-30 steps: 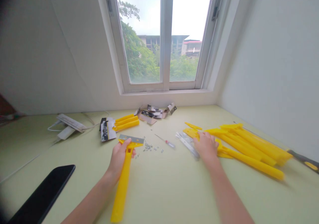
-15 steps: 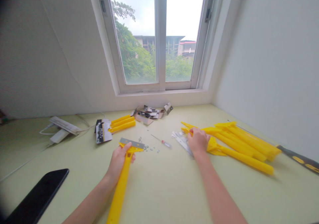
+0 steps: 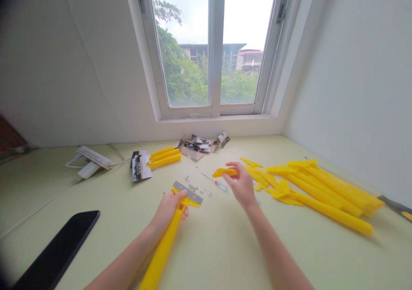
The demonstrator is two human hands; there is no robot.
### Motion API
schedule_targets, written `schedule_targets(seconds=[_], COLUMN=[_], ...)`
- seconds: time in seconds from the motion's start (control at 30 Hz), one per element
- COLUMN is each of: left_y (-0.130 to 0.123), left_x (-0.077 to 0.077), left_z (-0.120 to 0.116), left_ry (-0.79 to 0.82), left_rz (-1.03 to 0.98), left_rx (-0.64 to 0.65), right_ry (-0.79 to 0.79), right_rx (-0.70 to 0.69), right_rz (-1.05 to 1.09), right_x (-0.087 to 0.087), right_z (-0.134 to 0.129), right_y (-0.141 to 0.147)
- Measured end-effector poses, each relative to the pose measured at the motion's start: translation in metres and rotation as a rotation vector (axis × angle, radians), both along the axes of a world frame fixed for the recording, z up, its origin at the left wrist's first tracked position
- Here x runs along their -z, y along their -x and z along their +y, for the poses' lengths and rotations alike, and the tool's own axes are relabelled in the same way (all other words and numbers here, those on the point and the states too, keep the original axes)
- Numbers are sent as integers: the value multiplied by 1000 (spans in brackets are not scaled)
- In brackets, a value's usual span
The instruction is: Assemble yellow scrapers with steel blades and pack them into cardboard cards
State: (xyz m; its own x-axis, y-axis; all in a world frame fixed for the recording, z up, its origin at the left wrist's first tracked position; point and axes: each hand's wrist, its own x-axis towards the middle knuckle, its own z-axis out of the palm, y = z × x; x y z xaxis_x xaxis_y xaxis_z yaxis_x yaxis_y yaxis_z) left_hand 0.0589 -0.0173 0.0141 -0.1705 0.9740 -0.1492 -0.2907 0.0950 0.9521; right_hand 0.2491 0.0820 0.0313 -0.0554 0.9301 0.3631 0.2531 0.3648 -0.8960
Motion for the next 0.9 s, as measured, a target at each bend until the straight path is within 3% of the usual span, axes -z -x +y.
schedule_targets(seconds=[0.17, 0.23, 0.6, 0.9], left_y=[-3, -4, -9, -8], left_x=[2, 3, 3, 7], left_z=[-1, -1, -5, -3], left_ry=[7, 13, 0, -18], left_rz=[3, 6, 5, 40], left_rx=[35, 63, 186, 194], right_ry=[143, 208, 341, 255], right_rx=[-464, -578, -660, -784], right_rz=[294, 321, 165, 12], right_x=[-8, -8, -7, -2], right_z=[-23, -29, -46, -43], right_y=[22, 25, 43, 39])
